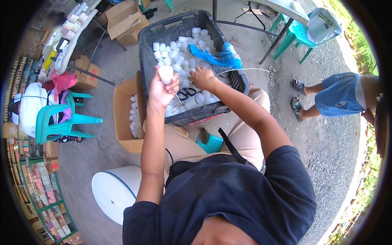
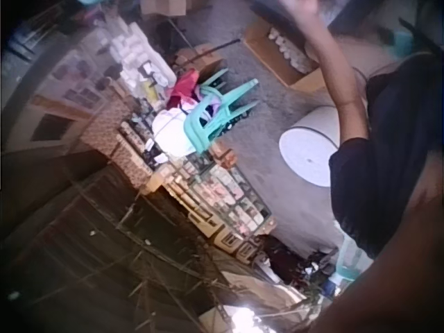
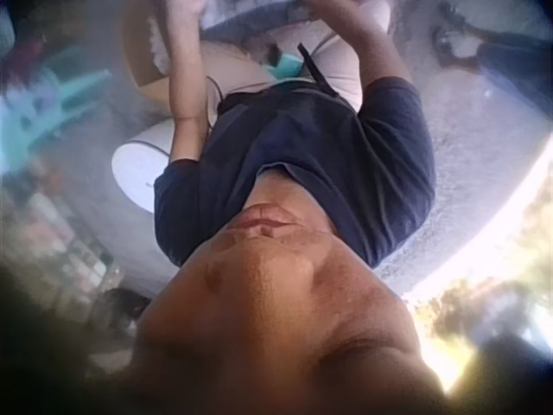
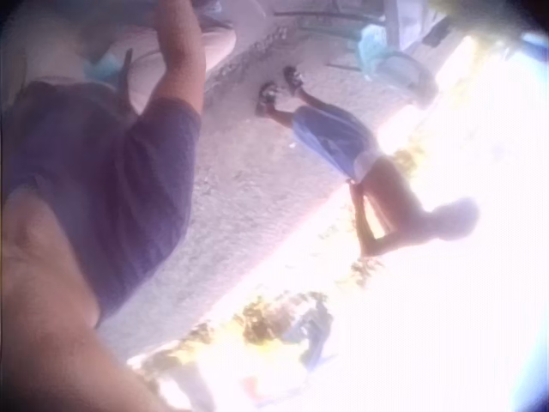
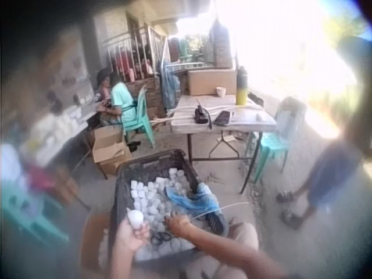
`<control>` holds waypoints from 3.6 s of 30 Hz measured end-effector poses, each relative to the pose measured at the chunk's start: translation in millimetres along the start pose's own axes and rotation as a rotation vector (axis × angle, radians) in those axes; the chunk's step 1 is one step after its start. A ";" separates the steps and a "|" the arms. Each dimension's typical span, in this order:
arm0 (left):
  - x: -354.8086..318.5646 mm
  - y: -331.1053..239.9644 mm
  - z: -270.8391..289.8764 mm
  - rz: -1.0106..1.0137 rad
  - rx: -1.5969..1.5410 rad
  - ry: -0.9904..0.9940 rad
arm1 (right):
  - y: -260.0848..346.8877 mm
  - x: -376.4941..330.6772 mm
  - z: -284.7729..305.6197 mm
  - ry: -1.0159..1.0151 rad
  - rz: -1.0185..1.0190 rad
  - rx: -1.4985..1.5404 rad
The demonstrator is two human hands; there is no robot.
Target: The person repeatedly picks white cotton balls from a black crate, wraps each with a thin white string, and uses scissors to cut the string. The person then places the finished cotton balls into a cardboard box. The process is repeated continuously.
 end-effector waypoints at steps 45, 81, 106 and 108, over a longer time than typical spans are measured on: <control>-60.3 1.6 -24.8 -0.325 0.261 -0.181 | 56.8 -164.7 51.9 0.084 0.508 1.966; -70.0 11.2 -77.4 -0.468 0.533 0.025 | 56.6 -207.9 116.3 -0.605 0.271 0.628; -69.5 22.4 -67.2 -0.282 0.261 0.096 | 55.4 -209.3 126.9 -0.602 0.321 0.509; -68.9 23.7 -68.5 -0.266 0.253 0.092 | 52.8 -208.2 127.5 -0.601 0.320 0.521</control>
Point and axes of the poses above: each hand's wrist, its own x-axis towards the middle knuckle, its own z-axis out of the back of the hand, y = z × x, the point moved 6 cm from there along x, towards the middle knuckle, and after that the axes turned 13 degrees about y, right-handed, at the moved point
